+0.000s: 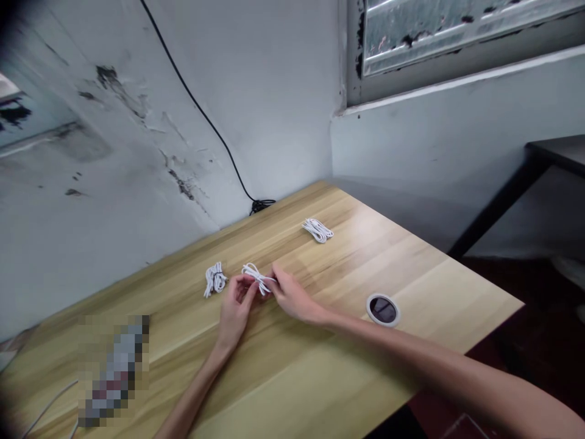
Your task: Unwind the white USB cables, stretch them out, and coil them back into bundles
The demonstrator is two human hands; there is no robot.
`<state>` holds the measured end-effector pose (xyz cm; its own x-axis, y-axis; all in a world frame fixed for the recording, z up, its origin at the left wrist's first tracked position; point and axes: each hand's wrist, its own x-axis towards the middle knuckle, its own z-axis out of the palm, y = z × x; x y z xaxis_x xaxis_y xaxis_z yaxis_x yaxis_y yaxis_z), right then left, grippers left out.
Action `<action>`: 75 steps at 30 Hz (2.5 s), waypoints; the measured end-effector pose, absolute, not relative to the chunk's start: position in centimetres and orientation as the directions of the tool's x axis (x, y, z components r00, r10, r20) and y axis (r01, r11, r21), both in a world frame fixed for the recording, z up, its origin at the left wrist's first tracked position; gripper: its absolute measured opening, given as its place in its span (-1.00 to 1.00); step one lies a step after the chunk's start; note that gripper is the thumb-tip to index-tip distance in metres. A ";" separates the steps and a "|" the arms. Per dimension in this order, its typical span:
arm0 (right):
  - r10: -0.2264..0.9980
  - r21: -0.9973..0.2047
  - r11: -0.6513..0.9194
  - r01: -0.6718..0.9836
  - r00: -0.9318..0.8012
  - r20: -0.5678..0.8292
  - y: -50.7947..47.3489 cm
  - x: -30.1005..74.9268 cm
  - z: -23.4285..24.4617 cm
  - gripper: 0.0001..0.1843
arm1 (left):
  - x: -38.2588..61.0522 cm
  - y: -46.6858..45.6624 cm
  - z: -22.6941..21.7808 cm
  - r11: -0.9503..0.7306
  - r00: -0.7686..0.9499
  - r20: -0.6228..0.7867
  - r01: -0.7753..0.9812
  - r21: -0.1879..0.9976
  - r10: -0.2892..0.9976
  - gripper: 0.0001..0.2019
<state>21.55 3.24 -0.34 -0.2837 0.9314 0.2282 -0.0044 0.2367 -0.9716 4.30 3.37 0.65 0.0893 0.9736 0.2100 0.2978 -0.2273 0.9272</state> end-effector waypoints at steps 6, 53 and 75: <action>0.908 -0.939 0.336 0.069 -0.288 0.303 3.2 21.3 -0.8 -0.83 | 4.1 3.1 0.6 -0.287 0.065 0.285 0.401 0.870 0.956 -0.80; 0.919 -0.853 0.372 0.366 -0.273 0.283 2.3 21.5 0.1 -0.65 | 3.7 3.5 0.4 -0.177 0.042 0.172 0.291 0.940 0.984 -0.82; 0.880 -0.759 0.472 0.448 -0.194 0.433 3.2 21.8 -2.0 -0.82 | 3.5 3.4 0.0 -0.292 -0.108 0.352 0.367 0.883 0.930 -0.84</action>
